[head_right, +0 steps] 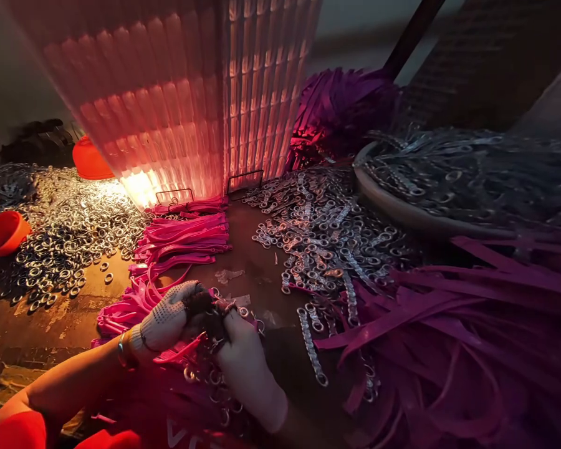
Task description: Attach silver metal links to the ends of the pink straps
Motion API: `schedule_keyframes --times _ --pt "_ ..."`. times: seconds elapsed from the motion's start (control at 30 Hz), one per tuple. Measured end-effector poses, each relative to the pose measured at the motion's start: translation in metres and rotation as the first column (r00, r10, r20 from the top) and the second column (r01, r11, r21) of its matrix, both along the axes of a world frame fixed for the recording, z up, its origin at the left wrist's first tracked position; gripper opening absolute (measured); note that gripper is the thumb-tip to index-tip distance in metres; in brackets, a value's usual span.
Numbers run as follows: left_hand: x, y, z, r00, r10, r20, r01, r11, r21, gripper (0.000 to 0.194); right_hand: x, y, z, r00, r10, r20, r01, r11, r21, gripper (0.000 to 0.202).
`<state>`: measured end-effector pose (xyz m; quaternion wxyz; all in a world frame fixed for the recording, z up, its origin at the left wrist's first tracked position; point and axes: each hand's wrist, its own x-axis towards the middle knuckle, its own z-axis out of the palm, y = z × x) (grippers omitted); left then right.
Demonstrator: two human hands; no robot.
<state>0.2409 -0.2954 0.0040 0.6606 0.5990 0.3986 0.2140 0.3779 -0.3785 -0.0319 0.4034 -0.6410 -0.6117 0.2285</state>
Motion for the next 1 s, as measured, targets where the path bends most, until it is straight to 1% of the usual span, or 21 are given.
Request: schedule_keyframes --times 0.03,0.07,0.1,0.13,0.17,0.2,0.27,0.37,0.43,0.5,0.6,0.63,0.67,0.7,0.73,0.77,0.8,0.83,0.9,0.97,1.0 --pt "0.004 0.011 -0.002 0.991 -0.045 -0.123 0.062 0.989 0.135 0.025 0.003 0.004 -0.001 0.999 -0.025 -0.034 0.022 0.997 -0.078 0.016" --pt "0.007 0.024 -0.006 0.96 -0.074 -0.272 0.151 0.95 0.273 0.024 0.007 0.008 -0.003 0.998 -0.065 -0.022 0.062 0.991 -0.119 0.015" --pt "0.011 0.04 -0.009 0.906 -0.075 -0.417 0.25 0.889 0.384 0.022 0.011 0.012 -0.005 0.994 -0.112 0.01 0.113 0.986 -0.125 0.014" --pt "0.014 0.056 -0.013 0.843 -0.047 -0.536 0.337 0.822 0.458 0.021 0.015 0.016 -0.007 0.987 -0.157 0.031 0.16 0.981 -0.106 0.015" --pt "0.018 0.072 -0.018 0.798 -0.008 -0.603 0.382 0.781 0.494 0.02 0.019 0.02 -0.01 0.981 -0.193 0.028 0.195 0.978 -0.073 0.016" --pt "0.022 0.087 -0.024 0.761 0.034 -0.648 0.402 0.76 0.511 0.019 0.023 0.023 -0.012 0.977 -0.215 0.003 0.215 0.976 -0.039 0.018" --pt "0.03 0.112 -0.036 0.697 0.105 -0.71 0.415 0.748 0.518 0.019 0.026 0.026 -0.018 0.977 -0.208 -0.054 0.208 0.978 -0.006 0.022" --pt "0.039 0.131 -0.053 0.613 0.166 -0.773 0.433 0.747 0.504 0.022 0.025 0.028 -0.024 0.984 -0.162 -0.07 0.161 0.987 -0.022 0.027" --pt "0.041 0.135 -0.057 0.593 0.177 -0.785 0.434 0.751 0.498 0.021 0.023 0.028 -0.025 0.989 -0.135 -0.059 0.133 0.991 -0.033 0.03" --pt "0.037 0.134 -0.052 0.61 0.179 -0.772 0.427 0.747 0.51 0.018 0.023 0.029 -0.023 0.994 -0.108 -0.034 0.107 0.994 -0.035 0.035" --pt "0.02 0.121 -0.033 0.68 0.165 -0.714 0.399 0.734 0.55 0.017 0.024 0.031 -0.015 0.998 -0.061 0.018 0.061 0.998 -0.017 0.043" --pt "0.012 0.112 -0.027 0.713 0.142 -0.687 0.379 0.747 0.547 0.018 0.023 0.033 -0.012 0.999 -0.035 0.037 0.035 0.999 0.001 0.045" --pt "0.004 0.102 -0.02 0.764 0.096 -0.638 0.332 0.789 0.516 0.021 0.022 0.035 -0.009 0.998 -0.007 0.061 0.006 1.0 0.024 0.046" --pt "-0.003 0.091 -0.015 0.829 0.037 -0.558 0.263 0.855 0.447 0.024 0.021 0.036 -0.005 0.996 0.021 0.09 -0.025 0.999 0.045 0.047" --pt "-0.01 0.078 -0.011 0.897 -0.014 -0.442 0.182 0.923 0.339 0.027 0.018 0.038 -0.002 0.991 0.045 0.125 -0.053 0.997 0.059 0.046" --pt "-0.017 0.066 -0.008 0.953 -0.038 -0.302 0.105 0.973 0.207 0.03 0.015 0.039 0.002 0.984 0.064 0.165 -0.075 0.995 0.061 0.044" --pt "-0.022 0.055 -0.006 0.985 -0.03 -0.167 0.044 0.996 0.081 0.033 0.011 0.04 0.006 0.974 0.077 0.212 -0.089 0.995 0.048 0.04" --pt "-0.026 0.044 -0.004 0.997 -0.005 -0.071 0.004 1.0 -0.009 0.035 0.007 0.039 0.01 0.961 0.089 0.263 -0.1 0.995 0.026 0.036" --pt "-0.032 0.029 0.0 0.999 0.027 -0.032 -0.029 0.999 -0.044 0.038 -0.001 0.036 0.017 0.918 0.107 0.382 -0.105 0.994 -0.024 0.026" --pt "-0.035 0.019 0.004 0.995 0.016 -0.098 -0.014 1.0 0.02 0.037 -0.008 0.031 0.021 0.855 0.107 0.507 -0.099 0.994 -0.041 0.019" --pt "-0.036 0.016 0.005 0.989 0.002 -0.147 0.01 0.996 0.085 0.035 -0.011 0.027 0.022 0.822 0.098 0.56 -0.097 0.995 -0.03 0.017"
